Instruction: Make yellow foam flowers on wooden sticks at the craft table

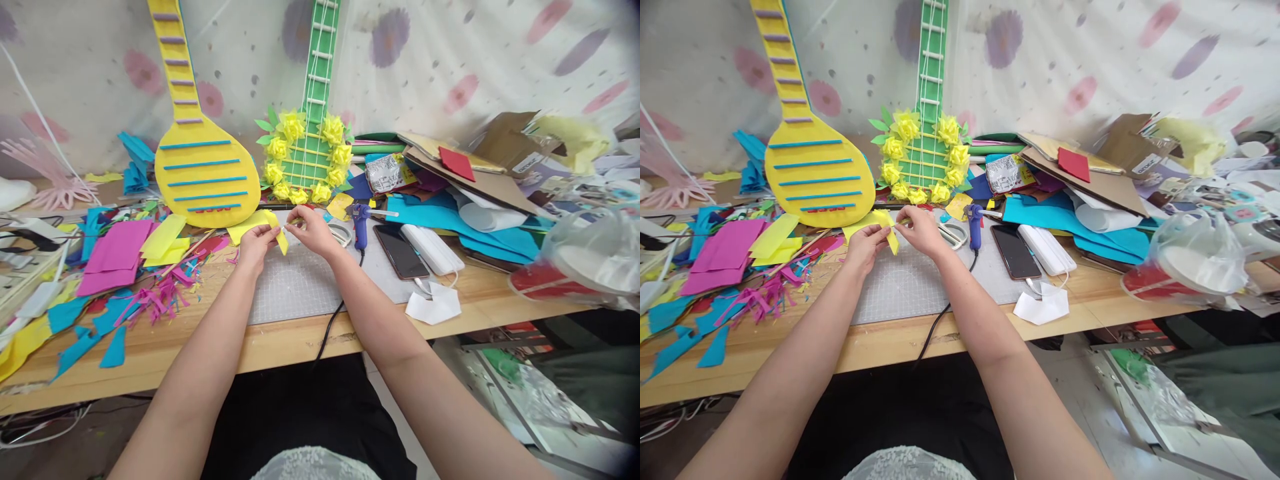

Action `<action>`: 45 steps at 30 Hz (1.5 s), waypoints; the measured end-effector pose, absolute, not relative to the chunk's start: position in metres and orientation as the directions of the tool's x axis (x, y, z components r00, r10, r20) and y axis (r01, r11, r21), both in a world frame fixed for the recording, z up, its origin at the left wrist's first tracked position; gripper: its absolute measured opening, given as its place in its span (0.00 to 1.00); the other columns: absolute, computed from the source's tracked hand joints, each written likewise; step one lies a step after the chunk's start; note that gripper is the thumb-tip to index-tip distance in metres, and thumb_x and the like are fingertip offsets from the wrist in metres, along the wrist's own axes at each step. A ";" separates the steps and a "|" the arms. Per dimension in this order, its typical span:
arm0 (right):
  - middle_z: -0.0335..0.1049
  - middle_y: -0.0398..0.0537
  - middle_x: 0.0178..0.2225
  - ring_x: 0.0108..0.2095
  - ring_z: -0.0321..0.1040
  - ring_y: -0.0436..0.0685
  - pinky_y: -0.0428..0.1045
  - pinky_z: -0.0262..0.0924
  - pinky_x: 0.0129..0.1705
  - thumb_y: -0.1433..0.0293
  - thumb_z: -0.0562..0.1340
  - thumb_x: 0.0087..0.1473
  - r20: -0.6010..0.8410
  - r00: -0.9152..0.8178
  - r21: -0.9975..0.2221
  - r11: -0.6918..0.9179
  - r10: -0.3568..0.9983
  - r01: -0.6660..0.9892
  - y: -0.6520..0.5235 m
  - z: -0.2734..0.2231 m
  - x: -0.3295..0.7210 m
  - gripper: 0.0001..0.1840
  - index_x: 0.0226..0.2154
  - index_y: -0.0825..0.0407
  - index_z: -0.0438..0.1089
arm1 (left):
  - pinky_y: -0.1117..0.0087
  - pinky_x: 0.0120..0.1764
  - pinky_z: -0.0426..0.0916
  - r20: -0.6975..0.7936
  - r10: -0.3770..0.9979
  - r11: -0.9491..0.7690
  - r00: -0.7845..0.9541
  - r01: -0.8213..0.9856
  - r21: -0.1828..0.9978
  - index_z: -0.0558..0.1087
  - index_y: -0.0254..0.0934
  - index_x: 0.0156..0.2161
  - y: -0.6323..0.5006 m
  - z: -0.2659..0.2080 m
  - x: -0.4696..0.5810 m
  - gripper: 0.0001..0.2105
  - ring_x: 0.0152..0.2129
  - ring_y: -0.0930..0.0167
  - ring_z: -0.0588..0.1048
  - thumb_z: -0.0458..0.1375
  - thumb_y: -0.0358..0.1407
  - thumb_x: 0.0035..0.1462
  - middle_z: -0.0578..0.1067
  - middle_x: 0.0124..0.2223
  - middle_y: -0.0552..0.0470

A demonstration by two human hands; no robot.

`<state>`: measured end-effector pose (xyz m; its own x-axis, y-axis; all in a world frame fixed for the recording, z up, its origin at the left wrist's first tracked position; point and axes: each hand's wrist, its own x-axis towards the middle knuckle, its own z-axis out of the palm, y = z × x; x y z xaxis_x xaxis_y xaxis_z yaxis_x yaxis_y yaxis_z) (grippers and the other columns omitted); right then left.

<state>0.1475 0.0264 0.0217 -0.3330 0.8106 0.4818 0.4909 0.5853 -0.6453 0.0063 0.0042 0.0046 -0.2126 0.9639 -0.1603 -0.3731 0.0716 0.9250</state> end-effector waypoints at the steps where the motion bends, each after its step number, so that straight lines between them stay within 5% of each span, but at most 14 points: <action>1: 0.68 0.42 0.32 0.32 0.64 0.50 0.47 0.57 0.38 0.67 0.58 0.49 0.484 -0.334 -0.647 0.588 0.809 0.485 0.026 0.022 0.147 0.04 0.28 0.51 0.63 | 0.70 0.33 0.69 -0.161 0.965 0.073 -0.208 -0.379 0.923 0.70 0.31 0.26 0.004 0.005 0.006 0.12 0.22 0.76 0.71 0.67 0.31 0.33 0.73 0.26 0.53; 10: 0.67 0.44 0.32 0.34 0.64 0.50 0.47 0.59 0.38 0.67 0.56 0.50 0.487 -0.338 -0.689 0.592 0.805 0.418 0.026 0.021 0.147 0.04 0.28 0.50 0.62 | 0.72 0.32 0.68 -0.172 0.983 0.126 -0.058 -0.464 0.877 0.71 0.33 0.31 0.003 0.004 0.005 0.13 0.25 0.75 0.72 0.65 0.36 0.38 0.74 0.29 0.52; 14: 0.67 0.44 0.31 0.34 0.63 0.50 0.47 0.58 0.38 0.66 0.56 0.50 0.500 -0.353 -0.689 0.610 0.791 0.391 0.026 0.021 0.146 0.05 0.28 0.51 0.62 | 0.73 0.31 0.68 -0.165 0.982 0.108 -0.091 -0.448 0.888 0.71 0.34 0.30 0.003 0.003 0.005 0.13 0.25 0.76 0.72 0.67 0.31 0.34 0.74 0.29 0.53; 26: 0.69 0.46 0.35 0.38 0.62 0.53 0.52 0.49 0.45 0.65 0.56 0.52 0.483 -0.357 -0.534 0.593 0.799 0.603 0.028 0.024 0.158 0.08 0.31 0.50 0.69 | 0.74 0.28 0.67 -0.187 0.976 0.116 -0.113 -0.460 0.880 0.71 0.34 0.28 0.007 0.002 -0.004 0.12 0.22 0.77 0.71 0.66 0.29 0.33 0.73 0.27 0.55; 45: 0.64 0.45 0.32 0.36 0.61 0.52 0.48 0.54 0.39 0.60 0.60 0.49 0.420 -0.305 -0.672 0.519 0.855 0.529 0.034 0.014 0.150 0.12 0.27 0.51 0.70 | 0.70 0.37 0.69 -0.138 0.989 0.147 0.058 -0.537 0.830 0.70 0.36 0.31 0.001 0.006 0.001 0.09 0.22 0.79 0.71 0.63 0.29 0.41 0.72 0.27 0.58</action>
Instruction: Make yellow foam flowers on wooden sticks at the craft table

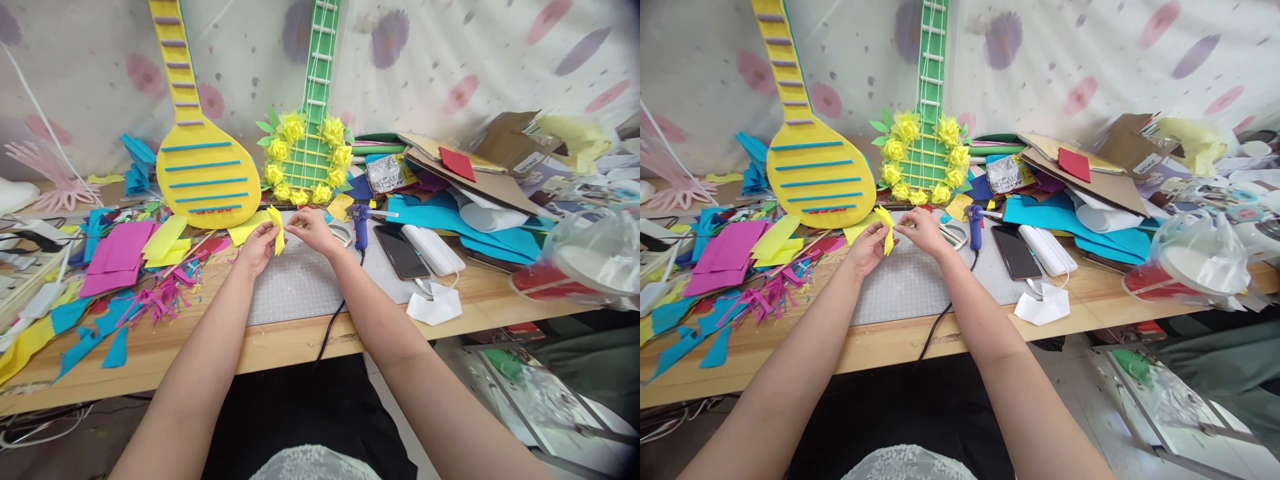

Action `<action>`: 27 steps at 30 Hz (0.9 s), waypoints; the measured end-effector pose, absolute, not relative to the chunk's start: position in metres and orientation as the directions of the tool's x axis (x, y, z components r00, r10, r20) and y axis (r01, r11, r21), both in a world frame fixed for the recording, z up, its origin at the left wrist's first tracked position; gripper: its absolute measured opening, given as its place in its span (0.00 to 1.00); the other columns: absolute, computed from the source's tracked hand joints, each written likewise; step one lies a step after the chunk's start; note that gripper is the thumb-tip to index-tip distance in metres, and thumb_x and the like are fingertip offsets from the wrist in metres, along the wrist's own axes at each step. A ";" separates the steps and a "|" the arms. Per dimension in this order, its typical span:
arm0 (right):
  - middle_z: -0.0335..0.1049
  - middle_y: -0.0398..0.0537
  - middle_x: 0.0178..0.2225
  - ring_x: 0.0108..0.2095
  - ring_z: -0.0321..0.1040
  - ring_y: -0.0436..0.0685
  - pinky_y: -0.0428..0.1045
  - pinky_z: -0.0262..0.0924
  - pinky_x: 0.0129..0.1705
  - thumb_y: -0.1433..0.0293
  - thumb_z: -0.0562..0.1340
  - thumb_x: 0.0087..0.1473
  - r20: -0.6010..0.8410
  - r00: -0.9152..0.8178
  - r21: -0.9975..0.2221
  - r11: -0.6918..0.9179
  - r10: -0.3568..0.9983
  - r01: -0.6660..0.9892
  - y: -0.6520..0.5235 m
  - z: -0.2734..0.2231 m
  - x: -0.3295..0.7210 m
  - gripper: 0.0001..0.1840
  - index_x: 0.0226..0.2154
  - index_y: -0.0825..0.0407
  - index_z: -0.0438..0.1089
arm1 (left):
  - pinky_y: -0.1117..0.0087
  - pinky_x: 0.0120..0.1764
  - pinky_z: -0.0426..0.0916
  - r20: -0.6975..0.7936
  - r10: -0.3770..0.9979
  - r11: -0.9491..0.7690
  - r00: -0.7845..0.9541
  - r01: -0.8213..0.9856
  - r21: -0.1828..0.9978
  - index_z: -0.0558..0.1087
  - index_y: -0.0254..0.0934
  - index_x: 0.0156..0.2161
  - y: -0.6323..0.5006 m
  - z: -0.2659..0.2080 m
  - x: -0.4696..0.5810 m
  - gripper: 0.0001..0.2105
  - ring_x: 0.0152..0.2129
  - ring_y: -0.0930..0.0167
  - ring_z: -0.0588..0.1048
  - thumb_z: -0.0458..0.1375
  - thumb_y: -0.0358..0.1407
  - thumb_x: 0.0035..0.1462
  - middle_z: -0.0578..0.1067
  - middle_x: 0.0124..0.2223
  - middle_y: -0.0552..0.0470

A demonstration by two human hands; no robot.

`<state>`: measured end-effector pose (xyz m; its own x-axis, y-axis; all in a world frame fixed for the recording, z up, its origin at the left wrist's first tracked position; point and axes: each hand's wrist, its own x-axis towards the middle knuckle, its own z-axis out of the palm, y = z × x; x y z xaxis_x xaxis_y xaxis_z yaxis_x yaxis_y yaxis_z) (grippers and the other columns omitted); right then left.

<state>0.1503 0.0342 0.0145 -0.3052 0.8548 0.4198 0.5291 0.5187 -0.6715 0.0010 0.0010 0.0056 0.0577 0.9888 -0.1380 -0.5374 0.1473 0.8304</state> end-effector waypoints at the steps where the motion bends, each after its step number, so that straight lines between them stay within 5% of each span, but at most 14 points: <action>1: 0.64 0.45 0.31 0.36 0.61 0.52 0.48 0.54 0.39 0.60 0.60 0.49 0.418 -0.306 -0.674 0.518 0.855 0.526 0.033 0.015 0.149 0.11 0.27 0.51 0.70 | 0.70 0.37 0.69 -0.141 0.988 0.151 0.061 -0.538 0.829 0.70 0.36 0.31 0.001 0.006 0.001 0.09 0.22 0.79 0.71 0.63 0.29 0.42 0.72 0.27 0.58; 11: 0.65 0.45 0.31 0.38 0.61 0.54 0.49 0.53 0.40 0.64 0.62 0.48 0.380 -0.256 -0.686 0.456 0.889 0.567 0.026 0.022 0.142 0.08 0.24 0.51 0.70 | 0.70 0.36 0.68 -0.155 0.987 0.114 -0.037 -0.516 0.849 0.66 0.35 0.30 0.003 -0.001 0.002 0.14 0.25 0.76 0.73 0.66 0.31 0.37 0.73 0.27 0.56; 19: 0.67 0.45 0.32 0.40 0.61 0.55 0.53 0.47 0.44 0.63 0.59 0.50 0.394 -0.235 -0.596 0.442 0.889 0.671 0.024 0.024 0.144 0.09 0.25 0.50 0.70 | 0.71 0.34 0.67 -0.084 0.991 0.045 -0.108 -0.323 0.945 0.74 0.33 0.31 0.002 0.000 0.010 0.17 0.28 0.72 0.74 0.64 0.45 0.38 0.76 0.28 0.50; 27: 0.68 0.46 0.33 0.38 0.62 0.54 0.52 0.48 0.42 0.67 0.54 0.53 0.373 -0.286 -0.577 0.462 0.883 0.674 0.021 0.032 0.147 0.12 0.25 0.51 0.71 | 0.69 0.35 0.69 -0.005 0.977 -0.046 -0.212 -0.236 0.971 0.76 0.32 0.31 0.003 -0.003 0.013 0.17 0.26 0.72 0.74 0.65 0.43 0.35 0.75 0.26 0.51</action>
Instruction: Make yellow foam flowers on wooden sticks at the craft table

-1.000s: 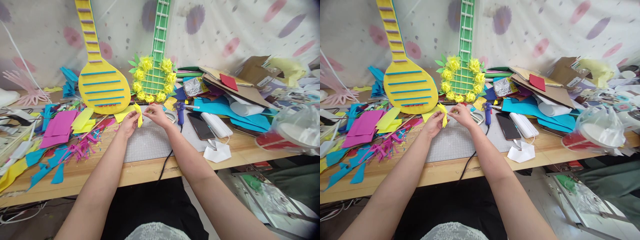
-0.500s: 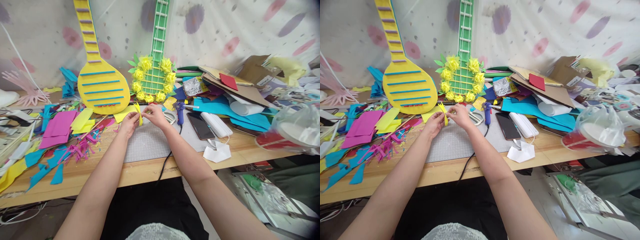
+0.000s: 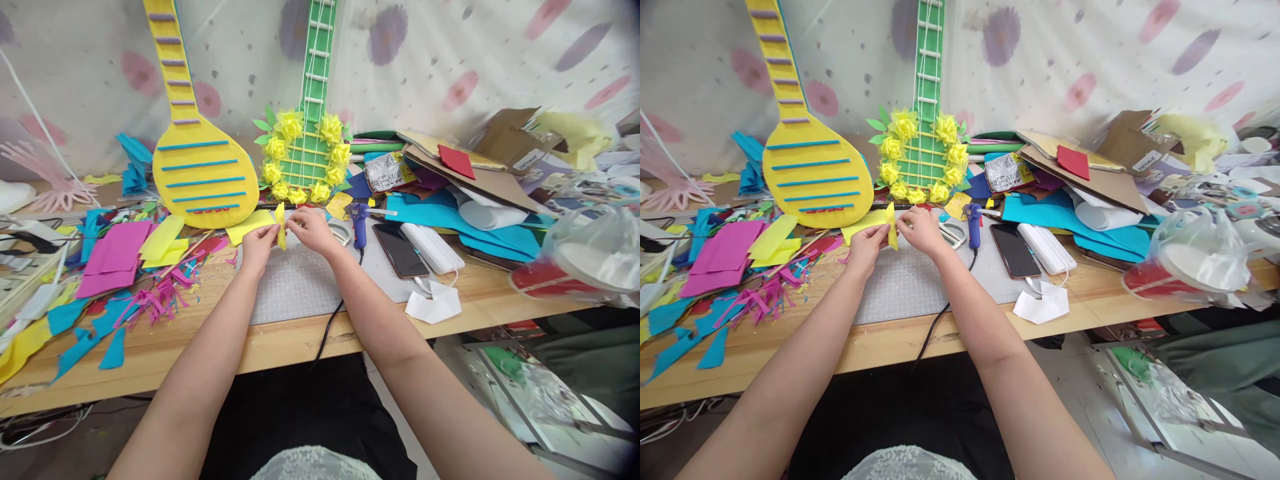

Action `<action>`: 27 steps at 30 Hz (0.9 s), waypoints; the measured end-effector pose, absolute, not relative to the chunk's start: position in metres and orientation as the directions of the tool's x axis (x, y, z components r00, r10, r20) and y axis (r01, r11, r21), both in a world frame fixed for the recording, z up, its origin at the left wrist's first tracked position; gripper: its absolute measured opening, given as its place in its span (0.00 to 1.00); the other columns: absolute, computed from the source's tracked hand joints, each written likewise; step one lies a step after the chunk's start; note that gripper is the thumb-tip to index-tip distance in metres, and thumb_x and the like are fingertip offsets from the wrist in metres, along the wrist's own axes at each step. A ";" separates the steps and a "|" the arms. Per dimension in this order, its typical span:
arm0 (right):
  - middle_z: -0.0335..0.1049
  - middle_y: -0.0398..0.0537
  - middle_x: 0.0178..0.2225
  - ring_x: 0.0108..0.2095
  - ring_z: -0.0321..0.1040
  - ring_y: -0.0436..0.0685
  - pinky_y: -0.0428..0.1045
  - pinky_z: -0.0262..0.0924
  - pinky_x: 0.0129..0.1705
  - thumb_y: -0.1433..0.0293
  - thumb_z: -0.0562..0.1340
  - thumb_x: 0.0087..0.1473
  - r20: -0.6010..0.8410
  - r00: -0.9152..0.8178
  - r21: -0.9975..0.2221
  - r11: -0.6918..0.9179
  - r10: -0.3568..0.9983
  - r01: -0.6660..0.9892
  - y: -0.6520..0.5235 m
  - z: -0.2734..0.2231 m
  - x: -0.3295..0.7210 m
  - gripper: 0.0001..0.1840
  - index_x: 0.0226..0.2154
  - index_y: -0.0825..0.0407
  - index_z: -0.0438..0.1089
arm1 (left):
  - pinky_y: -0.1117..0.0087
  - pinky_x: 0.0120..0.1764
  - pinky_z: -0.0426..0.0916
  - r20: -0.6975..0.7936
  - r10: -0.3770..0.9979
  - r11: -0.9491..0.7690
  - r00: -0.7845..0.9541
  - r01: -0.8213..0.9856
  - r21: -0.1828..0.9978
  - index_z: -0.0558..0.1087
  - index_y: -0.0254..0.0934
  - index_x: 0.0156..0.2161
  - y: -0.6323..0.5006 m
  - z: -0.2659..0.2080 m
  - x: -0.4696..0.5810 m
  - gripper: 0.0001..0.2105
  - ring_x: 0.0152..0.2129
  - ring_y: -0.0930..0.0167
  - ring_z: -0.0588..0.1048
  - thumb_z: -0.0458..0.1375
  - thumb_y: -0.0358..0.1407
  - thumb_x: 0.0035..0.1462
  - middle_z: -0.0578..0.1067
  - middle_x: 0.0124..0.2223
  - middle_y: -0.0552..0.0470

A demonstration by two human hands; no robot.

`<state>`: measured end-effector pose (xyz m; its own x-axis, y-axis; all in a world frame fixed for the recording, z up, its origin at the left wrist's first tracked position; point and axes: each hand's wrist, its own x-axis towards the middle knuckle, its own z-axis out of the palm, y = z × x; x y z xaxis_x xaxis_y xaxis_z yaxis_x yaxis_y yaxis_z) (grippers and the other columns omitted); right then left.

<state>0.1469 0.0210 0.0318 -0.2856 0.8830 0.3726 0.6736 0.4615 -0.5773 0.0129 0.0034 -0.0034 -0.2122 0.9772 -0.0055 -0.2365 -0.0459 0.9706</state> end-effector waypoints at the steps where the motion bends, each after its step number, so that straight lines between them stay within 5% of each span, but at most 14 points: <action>1: 0.68 0.47 0.34 0.37 0.62 0.54 0.52 0.48 0.42 0.67 0.54 0.53 0.367 -0.291 -0.574 0.462 0.883 0.677 0.021 0.033 0.147 0.13 0.26 0.51 0.72 | 0.70 0.35 0.69 0.013 0.973 -0.066 -0.230 -0.221 0.973 0.76 0.32 0.31 0.004 -0.005 0.013 0.17 0.26 0.73 0.73 0.65 0.43 0.36 0.75 0.25 0.51; 10: 0.69 0.46 0.34 0.37 0.63 0.54 0.53 0.46 0.46 0.68 0.57 0.50 0.428 -0.310 -0.539 0.515 0.849 0.667 0.022 0.031 0.151 0.08 0.29 0.50 0.72 | 0.70 0.34 0.69 0.101 0.946 -0.146 -0.309 -0.126 0.981 0.76 0.33 0.30 0.005 -0.012 0.012 0.14 0.25 0.73 0.72 0.63 0.43 0.40 0.74 0.26 0.53; 21: 0.68 0.47 0.33 0.37 0.62 0.54 0.52 0.49 0.45 0.69 0.58 0.50 0.408 -0.337 -0.543 0.522 0.849 0.658 0.027 0.024 0.149 0.07 0.29 0.50 0.72 | 0.72 0.28 0.68 -0.144 0.969 0.078 -0.200 -0.306 0.949 0.72 0.32 0.26 0.002 0.001 0.013 0.13 0.24 0.71 0.73 0.65 0.39 0.35 0.74 0.25 0.50; 27: 0.68 0.47 0.34 0.38 0.62 0.54 0.50 0.53 0.42 0.68 0.58 0.50 0.378 -0.355 -0.577 0.518 0.855 0.632 0.027 0.023 0.148 0.07 0.30 0.51 0.71 | 0.70 0.31 0.69 -0.117 0.980 0.064 -0.163 -0.300 0.952 0.72 0.33 0.28 0.001 0.002 0.012 0.15 0.25 0.73 0.73 0.67 0.39 0.33 0.74 0.28 0.51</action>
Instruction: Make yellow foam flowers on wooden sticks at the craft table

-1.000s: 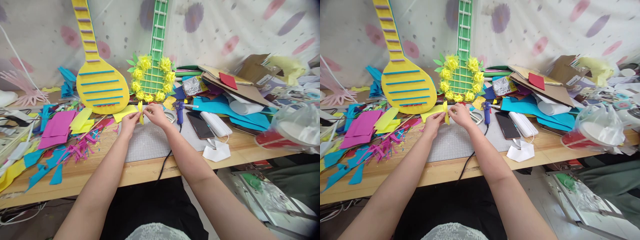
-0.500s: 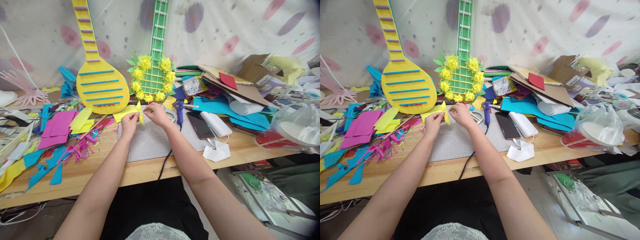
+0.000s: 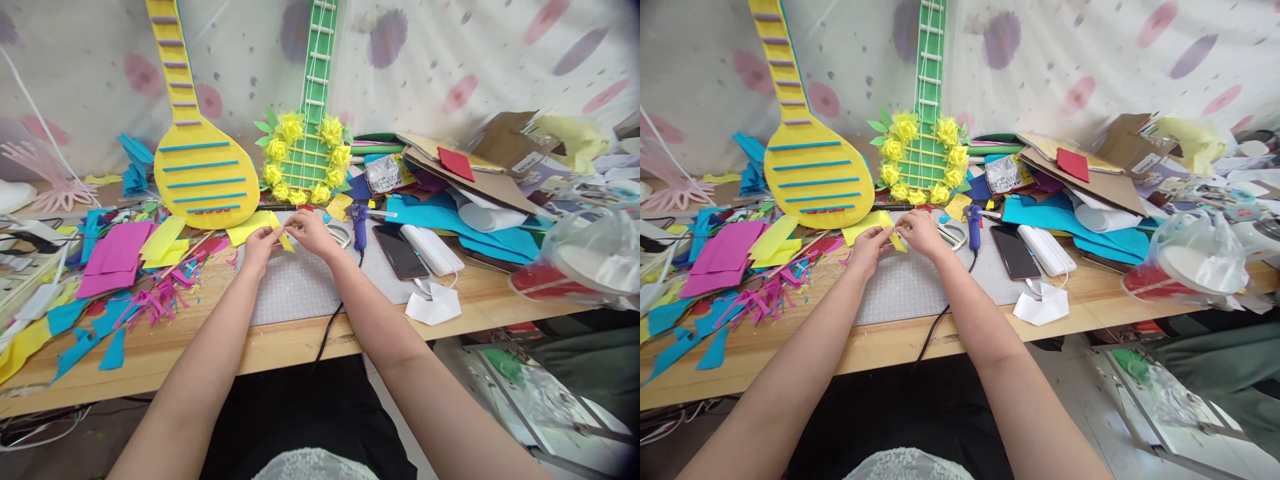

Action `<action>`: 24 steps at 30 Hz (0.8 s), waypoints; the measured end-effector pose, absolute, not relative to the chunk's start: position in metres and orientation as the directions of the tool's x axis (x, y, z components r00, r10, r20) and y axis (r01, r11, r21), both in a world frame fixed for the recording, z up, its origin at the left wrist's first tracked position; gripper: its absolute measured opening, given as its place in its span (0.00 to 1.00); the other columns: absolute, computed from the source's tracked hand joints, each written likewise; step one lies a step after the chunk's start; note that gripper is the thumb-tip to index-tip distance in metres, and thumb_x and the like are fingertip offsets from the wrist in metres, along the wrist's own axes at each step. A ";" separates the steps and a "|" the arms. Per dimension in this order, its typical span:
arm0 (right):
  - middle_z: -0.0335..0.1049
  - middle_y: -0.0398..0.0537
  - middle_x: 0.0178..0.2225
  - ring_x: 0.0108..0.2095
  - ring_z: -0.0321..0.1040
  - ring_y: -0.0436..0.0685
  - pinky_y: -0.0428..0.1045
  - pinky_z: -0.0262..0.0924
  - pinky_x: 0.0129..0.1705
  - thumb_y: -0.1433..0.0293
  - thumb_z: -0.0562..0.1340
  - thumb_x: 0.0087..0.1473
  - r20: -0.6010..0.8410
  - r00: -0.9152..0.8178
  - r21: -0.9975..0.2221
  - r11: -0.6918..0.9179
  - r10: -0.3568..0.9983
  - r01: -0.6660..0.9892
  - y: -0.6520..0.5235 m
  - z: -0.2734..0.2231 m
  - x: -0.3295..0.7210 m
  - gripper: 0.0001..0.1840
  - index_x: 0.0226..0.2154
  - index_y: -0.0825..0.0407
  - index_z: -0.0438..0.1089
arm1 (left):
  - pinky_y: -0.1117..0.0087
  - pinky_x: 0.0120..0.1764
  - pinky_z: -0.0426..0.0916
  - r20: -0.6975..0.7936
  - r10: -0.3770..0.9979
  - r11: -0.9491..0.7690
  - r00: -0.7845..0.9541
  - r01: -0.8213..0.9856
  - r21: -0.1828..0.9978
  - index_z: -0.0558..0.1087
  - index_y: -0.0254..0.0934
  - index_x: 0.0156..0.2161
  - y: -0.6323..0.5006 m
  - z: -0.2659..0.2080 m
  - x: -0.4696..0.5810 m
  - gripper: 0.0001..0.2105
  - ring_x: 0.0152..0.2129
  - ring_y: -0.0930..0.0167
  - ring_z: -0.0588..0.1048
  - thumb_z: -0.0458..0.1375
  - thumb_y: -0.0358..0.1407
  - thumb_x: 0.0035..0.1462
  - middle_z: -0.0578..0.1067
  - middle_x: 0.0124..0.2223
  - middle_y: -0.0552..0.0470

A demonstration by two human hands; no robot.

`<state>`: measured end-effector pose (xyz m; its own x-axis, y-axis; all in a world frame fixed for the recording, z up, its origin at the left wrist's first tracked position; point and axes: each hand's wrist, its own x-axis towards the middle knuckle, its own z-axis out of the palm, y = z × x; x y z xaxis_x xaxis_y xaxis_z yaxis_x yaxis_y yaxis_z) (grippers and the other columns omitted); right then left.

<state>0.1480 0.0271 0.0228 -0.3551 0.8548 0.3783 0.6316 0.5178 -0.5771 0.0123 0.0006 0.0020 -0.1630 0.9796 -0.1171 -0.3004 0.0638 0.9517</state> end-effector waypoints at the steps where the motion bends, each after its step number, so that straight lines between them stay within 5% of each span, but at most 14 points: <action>1: 0.68 0.47 0.34 0.38 0.62 0.54 0.50 0.53 0.42 0.68 0.58 0.50 0.379 -0.356 -0.584 0.519 0.854 0.624 0.027 0.023 0.148 0.07 0.30 0.51 0.71 | 0.70 0.32 0.69 -0.111 0.979 0.056 -0.171 -0.299 0.953 0.72 0.33 0.28 0.001 0.001 0.012 0.15 0.25 0.73 0.72 0.67 0.37 0.32 0.74 0.28 0.52; 12: 0.66 0.46 0.34 0.38 0.62 0.52 0.48 0.55 0.43 0.71 0.59 0.46 0.425 -0.332 -0.655 0.539 0.842 0.529 0.034 0.001 0.145 0.06 0.31 0.53 0.67 | 0.70 0.29 0.69 -0.089 0.954 0.058 -0.286 -0.114 0.992 0.68 0.32 0.22 0.009 -0.010 0.007 0.07 0.18 0.76 0.69 0.63 0.29 0.36 0.69 0.20 0.57; 16: 0.66 0.45 0.34 0.37 0.62 0.51 0.47 0.56 0.43 0.71 0.58 0.47 0.399 -0.315 -0.669 0.508 0.861 0.542 0.034 -0.004 0.142 0.05 0.31 0.53 0.67 | 0.70 0.31 0.70 -0.170 0.959 0.131 -0.227 -0.177 0.975 0.67 0.34 0.24 0.008 -0.010 0.008 0.04 0.21 0.75 0.71 0.60 0.28 0.41 0.70 0.22 0.56; 24: 0.65 0.46 0.36 0.40 0.61 0.52 0.48 0.53 0.44 0.69 0.58 0.49 0.378 -0.324 -0.593 0.495 0.867 0.635 0.034 -0.006 0.143 0.07 0.33 0.52 0.68 | 0.69 0.32 0.71 -0.159 0.969 0.136 -0.191 -0.129 0.982 0.64 0.35 0.26 0.008 -0.010 0.010 0.04 0.21 0.75 0.72 0.55 0.27 0.47 0.69 0.22 0.57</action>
